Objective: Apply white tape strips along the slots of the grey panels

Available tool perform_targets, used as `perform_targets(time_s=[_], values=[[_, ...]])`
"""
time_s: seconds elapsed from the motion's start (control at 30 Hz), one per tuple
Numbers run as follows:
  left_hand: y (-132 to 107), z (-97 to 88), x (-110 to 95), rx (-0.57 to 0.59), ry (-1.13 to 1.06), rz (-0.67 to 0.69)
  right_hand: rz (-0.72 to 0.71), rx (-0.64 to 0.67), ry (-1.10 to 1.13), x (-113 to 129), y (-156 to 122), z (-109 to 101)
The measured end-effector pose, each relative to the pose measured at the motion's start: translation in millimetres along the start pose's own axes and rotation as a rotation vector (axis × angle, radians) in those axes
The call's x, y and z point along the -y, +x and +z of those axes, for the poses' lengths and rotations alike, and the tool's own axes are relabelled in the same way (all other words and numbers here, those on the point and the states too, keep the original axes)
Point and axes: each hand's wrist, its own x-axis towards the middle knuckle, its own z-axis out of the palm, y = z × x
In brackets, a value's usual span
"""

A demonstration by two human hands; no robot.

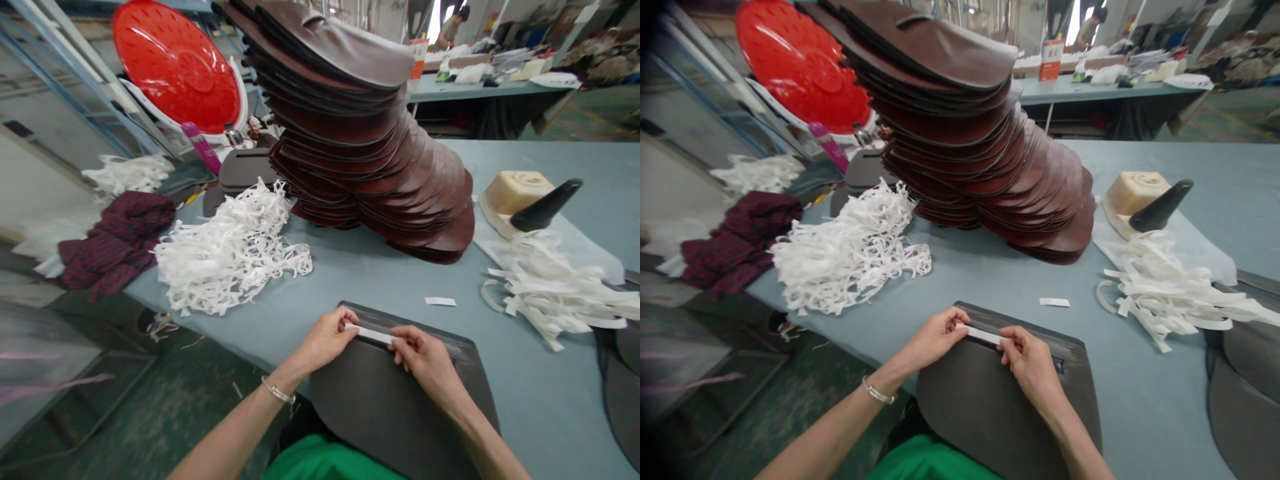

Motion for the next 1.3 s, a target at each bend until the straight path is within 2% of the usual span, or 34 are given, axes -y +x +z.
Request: perform_targets(time_s=[0.17,0.4,0.6,0.87,1.3], values=[[15.0,-1.0,-5.3,-0.074,0.090,-0.101,0.053,-0.105,-0.327,8.3,3.5,-5.1],[29.9,4.3,-4.7,-0.170,0.218,-0.157,0.098,-0.184,-0.430,2.9,17.2,-9.5],[34.7,0.3,1.4,-0.174,0.272,-0.198,0.069,-0.215,-0.532,0.2,22.6,-8.2],[40.4,-2.6,3.4,-0.136,0.287,-0.250,0.183,-0.229,-0.498,5.8,26.2,-8.8],[41.2,-2.3,0.6,-0.127,0.290,-0.263,0.205,-0.245,-0.448,10.8,26.2,-9.8]])
